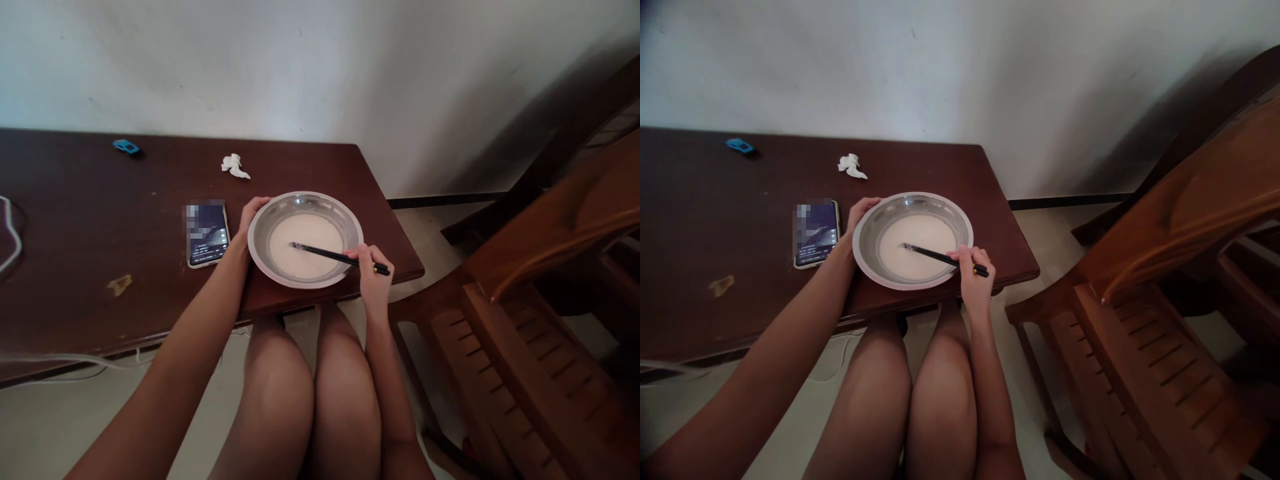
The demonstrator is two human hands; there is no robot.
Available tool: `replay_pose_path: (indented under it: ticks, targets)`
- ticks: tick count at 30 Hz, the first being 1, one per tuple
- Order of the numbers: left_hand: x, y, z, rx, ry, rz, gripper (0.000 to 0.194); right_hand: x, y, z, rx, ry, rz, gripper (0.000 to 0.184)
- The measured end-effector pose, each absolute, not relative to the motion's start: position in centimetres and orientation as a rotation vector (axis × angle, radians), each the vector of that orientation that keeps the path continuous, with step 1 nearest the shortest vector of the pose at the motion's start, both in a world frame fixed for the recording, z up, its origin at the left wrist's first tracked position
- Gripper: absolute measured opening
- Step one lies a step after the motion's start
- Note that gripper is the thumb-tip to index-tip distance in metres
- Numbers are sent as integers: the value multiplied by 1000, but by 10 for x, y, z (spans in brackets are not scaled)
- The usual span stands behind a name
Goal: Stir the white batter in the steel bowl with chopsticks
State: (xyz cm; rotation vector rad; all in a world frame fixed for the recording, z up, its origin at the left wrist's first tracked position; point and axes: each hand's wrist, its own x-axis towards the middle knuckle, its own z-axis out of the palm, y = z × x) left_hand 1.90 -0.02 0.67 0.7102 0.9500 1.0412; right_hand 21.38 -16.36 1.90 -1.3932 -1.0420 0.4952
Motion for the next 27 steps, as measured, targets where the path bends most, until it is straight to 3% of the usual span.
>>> replay_pose_path:
  ticks: [7, 13, 19, 24, 27]
  targets:
    - [18, 3, 3, 706, 933, 1064, 18, 215, -164, 20, -1352, -839, 398, 42]
    - [18, 2, 4, 665, 898, 1042, 23, 214, -163, 21, -1415, -1024, 486, 30]
    - [19, 2, 5, 635, 894, 1060, 24, 215, -165, 22, -1350, -874, 459, 42]
    - [19, -1, 6, 635, 877, 1053, 21, 213, -164, 23, -1399, -1051, 516, 33]
    - [18, -3, 7, 640, 863, 1037, 20, 215, -164, 21, -1393, -914, 408, 36]
